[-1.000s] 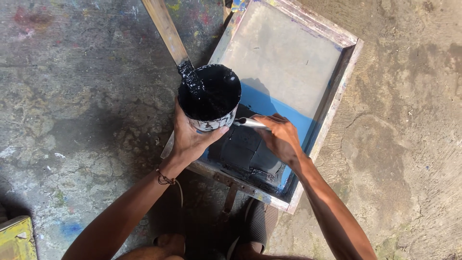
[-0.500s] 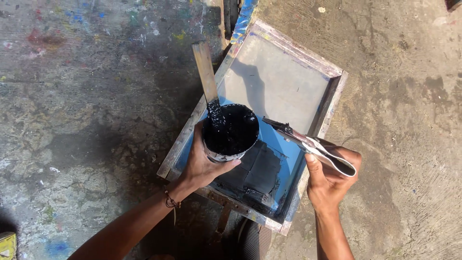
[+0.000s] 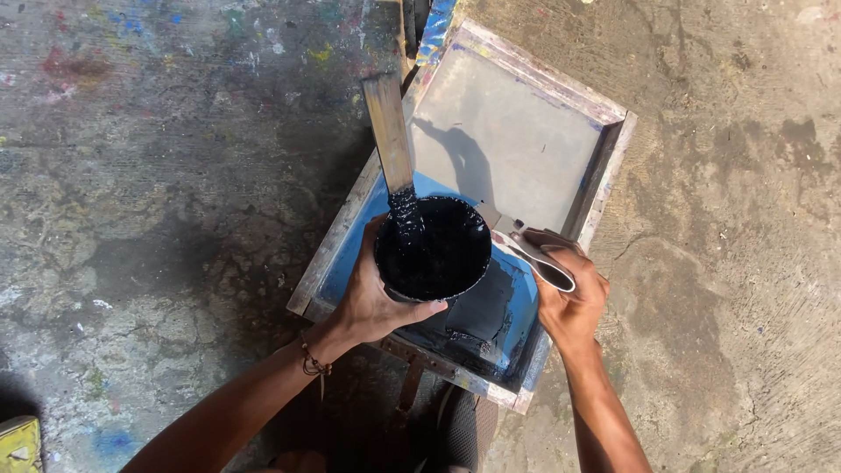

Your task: The person pours black ink from a container onto a screen printing frame and uses a squeegee to spread the ink evenly across the mesh. Afterward, the person uses a black cloth to wipe the ink off the squeegee blade.

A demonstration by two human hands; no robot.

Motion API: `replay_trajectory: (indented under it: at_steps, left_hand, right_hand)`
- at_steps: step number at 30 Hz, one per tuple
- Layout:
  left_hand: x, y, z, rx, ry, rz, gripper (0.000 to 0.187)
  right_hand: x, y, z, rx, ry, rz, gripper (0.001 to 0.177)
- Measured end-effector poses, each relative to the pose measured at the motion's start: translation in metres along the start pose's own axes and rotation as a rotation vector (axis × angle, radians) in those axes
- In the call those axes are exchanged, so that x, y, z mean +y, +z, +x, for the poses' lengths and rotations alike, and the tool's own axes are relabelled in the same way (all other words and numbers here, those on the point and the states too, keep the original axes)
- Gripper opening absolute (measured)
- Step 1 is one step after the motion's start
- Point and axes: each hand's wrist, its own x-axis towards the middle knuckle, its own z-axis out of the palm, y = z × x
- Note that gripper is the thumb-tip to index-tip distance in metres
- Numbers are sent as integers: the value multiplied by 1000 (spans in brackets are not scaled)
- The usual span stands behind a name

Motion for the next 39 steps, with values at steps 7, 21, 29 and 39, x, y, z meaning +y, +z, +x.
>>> replay_trajectory:
  at_steps: [7, 21, 29, 39]
  left_hand:
    - [2, -25, 6, 66, 72, 92, 114]
    - [11, -30, 15, 45, 73, 20, 68]
    - [-20, -25, 6, 29, 47, 18, 91]
    - [-25, -7, 7, -6, 49, 8, 96]
  right_hand:
    - [9, -28, -63, -230, 185, -195, 21]
    - [-1, 42, -135, -442, -122, -668, 22]
    - [-16, 29, -140, -512, 21, -604, 28]
    - [43, -10, -119, -419, 133, -775, 26]
